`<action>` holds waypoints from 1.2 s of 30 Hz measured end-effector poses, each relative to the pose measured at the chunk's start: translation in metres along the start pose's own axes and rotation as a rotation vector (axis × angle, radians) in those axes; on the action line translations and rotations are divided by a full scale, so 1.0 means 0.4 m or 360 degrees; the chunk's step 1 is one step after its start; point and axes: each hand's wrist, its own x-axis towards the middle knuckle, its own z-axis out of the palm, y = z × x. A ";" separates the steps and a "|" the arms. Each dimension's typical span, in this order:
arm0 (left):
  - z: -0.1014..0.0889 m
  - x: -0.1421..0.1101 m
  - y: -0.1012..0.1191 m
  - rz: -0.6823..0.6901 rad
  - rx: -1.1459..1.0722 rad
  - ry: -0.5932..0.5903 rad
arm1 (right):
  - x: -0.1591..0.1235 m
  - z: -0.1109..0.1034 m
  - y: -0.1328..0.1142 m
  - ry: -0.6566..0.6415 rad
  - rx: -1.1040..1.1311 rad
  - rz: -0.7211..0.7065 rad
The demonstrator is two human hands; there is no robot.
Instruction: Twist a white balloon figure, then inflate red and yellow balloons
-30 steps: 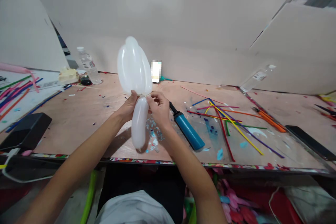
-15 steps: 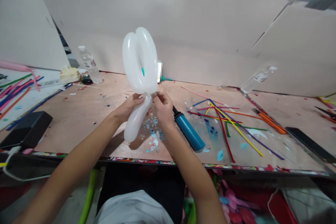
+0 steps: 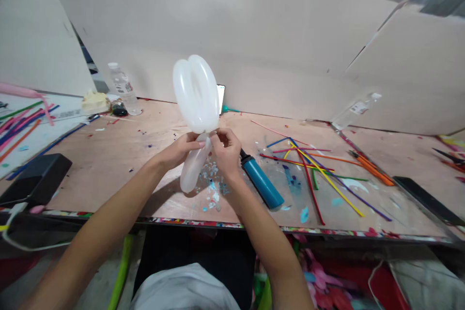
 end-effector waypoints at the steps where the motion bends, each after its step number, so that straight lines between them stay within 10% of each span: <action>1: 0.001 -0.001 0.001 0.0006 0.0011 0.0029 | 0.001 0.003 0.001 -0.0012 0.0116 0.0086; 15: 0.041 0.007 -0.079 0.0327 0.0861 0.0490 | 0.053 -0.037 0.065 -0.0298 0.1076 0.1344; 24: 0.056 0.009 -0.046 0.0556 0.0355 0.0732 | 0.010 -0.009 0.054 -0.0349 0.0574 0.0780; 36: 0.043 0.023 -0.026 0.0325 -0.0488 0.0666 | -0.004 0.016 0.003 -0.0524 0.0631 0.1114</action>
